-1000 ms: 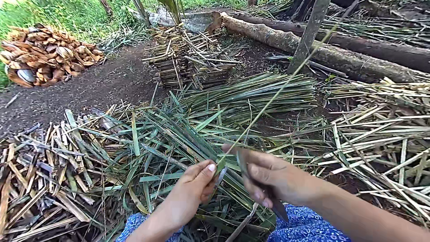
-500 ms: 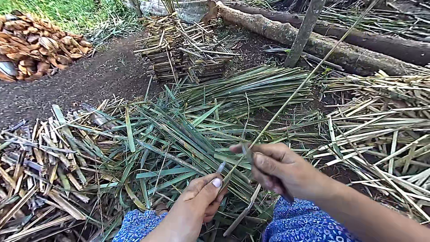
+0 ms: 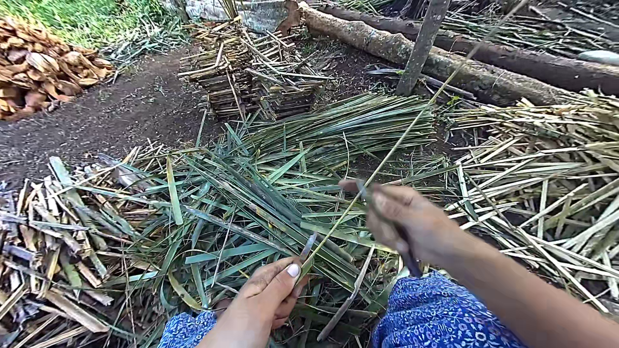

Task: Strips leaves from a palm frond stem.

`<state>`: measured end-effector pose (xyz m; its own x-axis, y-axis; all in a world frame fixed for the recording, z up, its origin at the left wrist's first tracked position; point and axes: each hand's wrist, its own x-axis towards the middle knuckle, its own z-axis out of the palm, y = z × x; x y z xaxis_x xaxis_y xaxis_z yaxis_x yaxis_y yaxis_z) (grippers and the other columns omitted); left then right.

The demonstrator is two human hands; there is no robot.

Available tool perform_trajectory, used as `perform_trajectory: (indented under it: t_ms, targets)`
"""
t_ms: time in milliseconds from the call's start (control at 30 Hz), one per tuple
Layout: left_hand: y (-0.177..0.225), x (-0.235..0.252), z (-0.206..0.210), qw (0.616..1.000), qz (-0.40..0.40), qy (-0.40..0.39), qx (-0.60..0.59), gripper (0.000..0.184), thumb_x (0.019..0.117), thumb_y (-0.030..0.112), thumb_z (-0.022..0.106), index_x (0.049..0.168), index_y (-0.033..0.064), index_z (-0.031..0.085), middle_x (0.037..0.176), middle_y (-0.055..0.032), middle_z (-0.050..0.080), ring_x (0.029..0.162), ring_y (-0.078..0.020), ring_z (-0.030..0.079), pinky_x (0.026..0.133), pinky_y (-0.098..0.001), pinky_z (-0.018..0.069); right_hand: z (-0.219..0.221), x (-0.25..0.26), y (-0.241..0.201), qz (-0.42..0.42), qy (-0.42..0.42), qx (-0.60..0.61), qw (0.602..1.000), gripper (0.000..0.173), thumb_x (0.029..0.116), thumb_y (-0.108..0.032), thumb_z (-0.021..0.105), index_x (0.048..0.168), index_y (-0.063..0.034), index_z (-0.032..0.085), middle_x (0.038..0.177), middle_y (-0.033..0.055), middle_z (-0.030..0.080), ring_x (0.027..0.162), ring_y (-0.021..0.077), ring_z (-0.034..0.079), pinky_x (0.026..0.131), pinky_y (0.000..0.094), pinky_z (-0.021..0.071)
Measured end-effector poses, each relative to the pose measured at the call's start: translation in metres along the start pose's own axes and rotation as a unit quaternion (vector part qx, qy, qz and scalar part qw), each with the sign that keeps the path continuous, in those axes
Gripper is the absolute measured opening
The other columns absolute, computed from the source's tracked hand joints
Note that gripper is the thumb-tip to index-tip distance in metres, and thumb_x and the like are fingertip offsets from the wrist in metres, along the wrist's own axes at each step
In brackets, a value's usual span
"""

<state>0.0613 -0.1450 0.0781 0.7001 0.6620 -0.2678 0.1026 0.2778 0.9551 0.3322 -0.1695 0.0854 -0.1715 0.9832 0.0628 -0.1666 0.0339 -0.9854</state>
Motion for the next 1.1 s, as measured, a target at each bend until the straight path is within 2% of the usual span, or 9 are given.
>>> perform_trajectory:
  t_ms: [200, 300, 367, 500, 667, 833, 967, 1033, 1100]
  targets:
    - [0.001, 0.002, -0.02, 0.99, -0.006, 0.001, 0.137, 0.031, 0.1064, 0.019, 0.03, 0.088, 0.0245, 0.055, 0.062, 0.0174, 0.038, 0.048, 0.0057, 0.031, 0.044, -0.0126, 0.027, -0.032, 0.002, -0.013, -0.086, 0.171, 0.035, 0.981, 0.04, 0.1108, -0.029, 0.032, 0.139, -0.017, 0.057, 0.054, -0.0069, 0.049, 0.041, 0.0006, 0.046, 0.043, 0.0149, 0.0446]
    - [-0.005, 0.008, -0.031, 0.932, 0.055, 0.062, 0.354, 0.031, 0.1074, 0.03, 0.035, 0.107, 0.0167, 0.063, 0.068, 0.0116, 0.051, 0.056, 0.0002, 0.049, 0.052, -0.0209, 0.0425, -0.021, 0.001, -0.009, -0.081, 0.161, 0.004, 0.984, 0.039, 0.1103, -0.027, 0.034, 0.141, -0.0178, 0.056, 0.056, -0.0064, 0.051, 0.043, 0.0008, 0.048, 0.044, 0.0149, 0.0458]
    - [-0.007, 0.011, -0.028, 0.896, 0.115, 0.113, 0.413, 0.033, 0.1073, 0.033, 0.037, 0.11, 0.0154, 0.065, 0.07, 0.0098, 0.055, 0.058, -0.0012, 0.053, 0.053, -0.0229, 0.0455, -0.01, 0.001, 0.0, -0.077, 0.114, -0.027, 0.99, 0.037, 0.1088, -0.028, 0.041, 0.142, -0.0187, 0.056, 0.058, -0.007, 0.054, 0.046, 0.0, 0.051, 0.046, 0.0141, 0.0474]
    - [-0.001, 0.021, -0.011, 0.848, 0.258, 0.182, 0.426, 0.031, 0.108, 0.033, 0.044, 0.107, 0.0121, 0.067, 0.076, 0.0077, 0.059, 0.062, 0.0035, 0.051, 0.056, -0.0139, 0.0438, 0.021, 0.002, 0.017, -0.059, 0.011, -0.074, 0.995, 0.036, 0.1082, -0.03, 0.049, 0.139, -0.0161, 0.058, 0.067, -0.0136, 0.057, 0.055, -0.006, 0.054, 0.051, 0.01, 0.0471]
    - [0.005, 0.03, 0.0, 0.816, 0.344, 0.196, 0.422, 0.024, 0.1049, 0.023, 0.051, 0.094, 0.0074, 0.065, 0.07, 0.006, 0.055, 0.059, 0.0067, 0.046, 0.055, -0.0078, 0.0383, 0.04, 0.002, 0.023, -0.054, -0.055, -0.076, 0.994, 0.037, 0.1083, -0.027, 0.047, 0.136, -0.0047, 0.057, 0.073, -0.0153, 0.055, 0.058, -0.0079, 0.053, 0.051, 0.0086, 0.0465]
    - [0.005, 0.027, -0.003, 0.837, 0.345, 0.175, 0.387, 0.025, 0.1058, 0.023, 0.05, 0.092, 0.0073, 0.064, 0.068, 0.0083, 0.051, 0.057, 0.0099, 0.043, 0.053, -0.0054, 0.0351, 0.012, 0.005, 0.013, -0.095, 0.069, -0.039, 0.992, 0.036, 0.1079, -0.032, 0.048, 0.139, -0.0202, 0.061, 0.064, -0.0119, 0.056, 0.052, -0.0048, 0.052, 0.049, 0.0105, 0.0456]
    - [0.003, 0.024, -0.008, 0.831, 0.342, 0.18, 0.401, 0.026, 0.1058, 0.026, 0.05, 0.092, 0.0082, 0.063, 0.068, 0.008, 0.051, 0.057, 0.0096, 0.043, 0.052, -0.0056, 0.0352, -0.019, 0.007, -0.004, -0.126, 0.206, 0.014, 0.97, 0.037, 0.1112, -0.029, 0.032, 0.138, -0.021, 0.057, 0.056, -0.0091, 0.05, 0.043, 0.0003, 0.047, 0.044, 0.0151, 0.0453]
    - [0.001, 0.024, -0.009, 0.822, 0.34, 0.188, 0.416, 0.026, 0.1054, 0.026, 0.05, 0.092, 0.0082, 0.064, 0.067, 0.0074, 0.052, 0.056, 0.0086, 0.043, 0.052, -0.0062, 0.0356, -0.018, 0.005, -0.004, -0.117, 0.201, 0.022, 0.972, 0.037, 0.1112, -0.032, 0.032, 0.139, -0.0228, 0.054, 0.055, -0.0086, 0.048, 0.042, 0.001, 0.047, 0.044, 0.0158, 0.0459]
    - [-0.001, 0.024, -0.01, 0.816, 0.336, 0.194, 0.429, 0.027, 0.1056, 0.026, 0.049, 0.092, 0.0076, 0.063, 0.067, 0.0065, 0.052, 0.056, 0.0075, 0.043, 0.052, -0.007, 0.0358, -0.01, 0.001, 0.001, -0.069, 0.118, 0.018, 0.991, 0.035, 0.1097, -0.033, 0.039, 0.141, -0.0247, 0.052, 0.057, -0.0092, 0.052, 0.046, -0.0011, 0.051, 0.047, 0.0136, 0.0466]
